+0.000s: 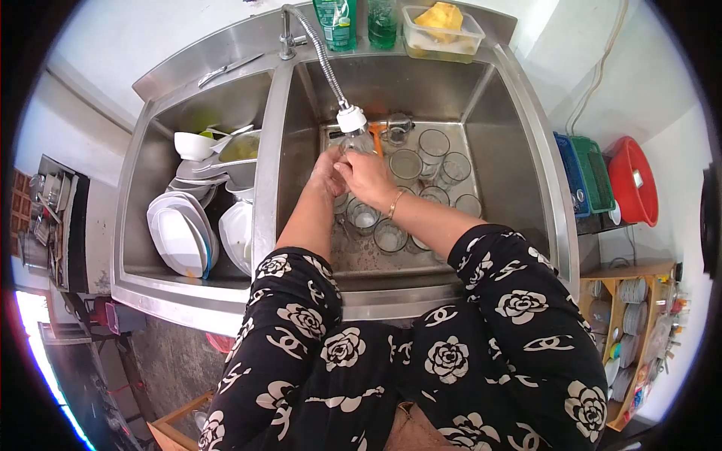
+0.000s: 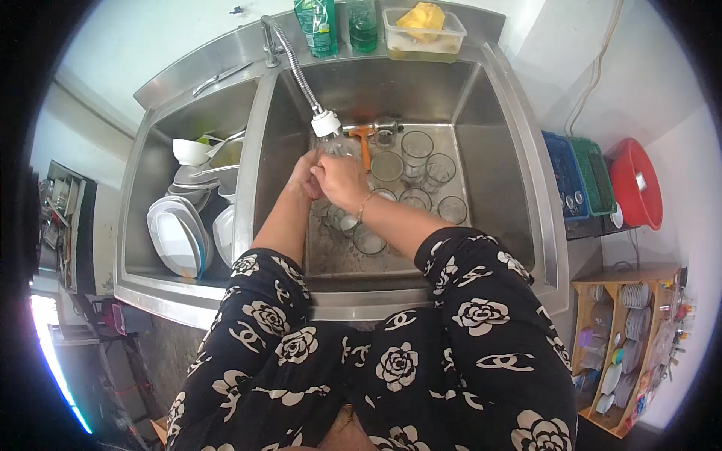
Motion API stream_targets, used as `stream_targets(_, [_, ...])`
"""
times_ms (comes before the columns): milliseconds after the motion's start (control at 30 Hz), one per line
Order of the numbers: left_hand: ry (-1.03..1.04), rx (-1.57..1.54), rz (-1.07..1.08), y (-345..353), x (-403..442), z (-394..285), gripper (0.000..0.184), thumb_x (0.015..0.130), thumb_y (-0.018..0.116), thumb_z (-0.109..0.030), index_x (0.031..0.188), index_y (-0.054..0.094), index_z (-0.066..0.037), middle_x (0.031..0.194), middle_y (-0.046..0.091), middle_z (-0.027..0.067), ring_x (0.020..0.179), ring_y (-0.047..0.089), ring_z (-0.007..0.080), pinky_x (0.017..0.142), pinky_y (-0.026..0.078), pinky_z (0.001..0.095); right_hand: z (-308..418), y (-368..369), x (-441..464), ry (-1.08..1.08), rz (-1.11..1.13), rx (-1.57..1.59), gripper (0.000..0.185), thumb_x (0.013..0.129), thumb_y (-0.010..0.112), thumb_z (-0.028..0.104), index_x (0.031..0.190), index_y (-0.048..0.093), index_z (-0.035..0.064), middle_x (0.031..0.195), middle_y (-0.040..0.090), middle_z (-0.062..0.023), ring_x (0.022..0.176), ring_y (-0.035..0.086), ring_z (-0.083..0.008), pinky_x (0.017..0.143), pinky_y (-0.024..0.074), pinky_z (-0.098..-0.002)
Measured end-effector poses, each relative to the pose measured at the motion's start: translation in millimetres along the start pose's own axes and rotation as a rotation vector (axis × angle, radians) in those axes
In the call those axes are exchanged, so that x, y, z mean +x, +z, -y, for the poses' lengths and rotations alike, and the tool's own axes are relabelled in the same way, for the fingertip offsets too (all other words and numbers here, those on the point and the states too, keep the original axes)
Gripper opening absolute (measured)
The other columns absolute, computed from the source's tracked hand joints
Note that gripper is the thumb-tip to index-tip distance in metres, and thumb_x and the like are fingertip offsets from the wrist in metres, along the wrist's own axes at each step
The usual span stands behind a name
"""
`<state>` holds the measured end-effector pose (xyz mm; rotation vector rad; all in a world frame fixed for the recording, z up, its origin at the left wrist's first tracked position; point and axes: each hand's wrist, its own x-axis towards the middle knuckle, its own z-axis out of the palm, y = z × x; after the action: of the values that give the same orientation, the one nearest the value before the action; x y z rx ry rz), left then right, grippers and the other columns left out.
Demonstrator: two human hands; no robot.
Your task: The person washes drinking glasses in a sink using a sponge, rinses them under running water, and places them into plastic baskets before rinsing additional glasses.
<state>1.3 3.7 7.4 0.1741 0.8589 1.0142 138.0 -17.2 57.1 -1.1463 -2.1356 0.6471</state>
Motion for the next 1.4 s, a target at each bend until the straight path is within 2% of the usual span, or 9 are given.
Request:
stream_targets(100, [0.236,-0.046,-0.203,-1.8,4.0,3.5,0.038,0.089,0.052,-0.038,0.106,0.059,-0.005,0.105,0.064,0.0124,0.096,0.061,0.0258,0.085,0.048,0.041,-11.3,-24.3,18.3,-0.057,0.254,-0.07,0.029,0.084,0.059,0.033,0.088,0.065,0.005,0.08,0.065,-0.0173,0.078,0.063,-0.0339,0.07,0.048,-0.0429])
stream_targets(233, [0.355,0.001,0.036,8.6,21.5,16.7,0.048,0.084,0.059,-0.046,0.111,0.054,-0.006,0.1,0.061,0.0108,0.092,0.06,0.0274,0.086,0.047,0.0466,-3.6,-22.4,32.6,0.25,0.265,0.078,0.027,0.083,0.057,0.025,0.091,0.066,0.0008,0.089,0.065,-0.0211,0.086,0.063,-0.0352,0.074,0.0482,-0.0438])
stream_targets(733, [0.101,0.084,-0.182,5.4,-4.1,6.7,0.042,0.094,0.042,-0.043,0.108,0.055,-0.005,0.1,0.063,0.0115,0.086,0.064,0.0253,0.075,0.053,0.0388,5.7,-38.8,19.2,-0.133,0.709,-0.502,0.033,0.083,0.054,0.031,0.094,0.067,0.0028,0.099,0.065,-0.0218,0.094,0.063,-0.0351,0.084,0.0469,-0.045])
stream_targets(867, [0.133,-0.049,-0.051,-6.8,18.9,4.0,0.039,0.095,0.039,-0.037,0.108,0.056,-0.004,0.102,0.063,0.0124,0.089,0.064,0.0282,0.079,0.053,0.0452,-26.3,-1.2,39.6,0.299,0.504,0.038,0.025,0.083,0.053,0.02,0.094,0.066,0.0019,0.099,0.064,-0.0235,0.096,0.062,-0.0343,0.08,0.0499,-0.0404])
stream_targets(967, [0.174,0.035,-0.089,1.6,-0.5,1.2,0.036,0.094,0.035,-0.027,0.109,0.053,0.0,0.1,0.063,0.0152,0.094,0.062,0.0296,0.083,0.052,0.0458,-19.8,-19.9,19.6,-0.126,0.582,-0.343,0.023,0.082,0.054,0.014,0.098,0.065,0.0023,0.097,0.065,-0.0218,0.093,0.063,-0.0338,0.078,0.051,-0.0389])
stream_targets(1067, [0.057,0.005,-0.133,-3.0,10.1,6.9,0.038,0.092,0.031,-0.023,0.114,0.052,0.001,0.105,0.062,0.0176,0.1,0.06,0.0309,0.089,0.049,0.0477,-25.5,-26.7,23.2,-0.058,0.695,-0.458,0.024,0.079,0.057,0.009,0.101,0.064,0.0032,0.097,0.064,-0.022,0.093,0.063,-0.0348,0.078,0.0509,-0.04])
stream_targets(1167, [0.156,-0.063,0.003,4.1,12.2,10.9,0.041,0.094,0.03,-0.031,0.117,0.049,-0.002,0.109,0.059,0.0147,0.095,0.061,0.0333,0.081,0.051,0.0505,-21.5,-12.0,30.1,0.459,0.582,0.243,0.024,0.079,0.057,0.009,0.101,0.064,0.0049,0.099,0.064,-0.0218,0.096,0.062,-0.0341,0.08,0.0497,-0.0416])
stream_targets(1267, [0.202,-0.148,-0.044,0.3,23.6,10.1,0.044,0.095,0.027,-0.034,0.115,0.05,-0.002,0.111,0.059,0.014,0.095,0.06,0.0332,0.08,0.05,0.0526,-13.2,-35.9,13.1,-0.145,0.611,-0.344,0.023,0.082,0.056,0.015,0.102,0.064,0.0061,0.099,0.064,-0.0217,0.096,0.062,-0.0335,0.082,0.0485,-0.0415])
stream_targets(1400, [0.09,-0.029,-0.107,-4.2,31.5,18.1,0.041,0.094,0.032,-0.035,0.115,0.052,-0.006,0.11,0.059,0.0117,0.095,0.06,0.0303,0.079,0.049,0.0514,-24.5,-18.1,16.1,-0.004,0.538,-0.298,0.023,0.084,0.056,0.02,0.1,0.064,0.0059,0.099,0.064,-0.0193,0.095,0.062,-0.0326,0.083,0.0476,-0.0416])
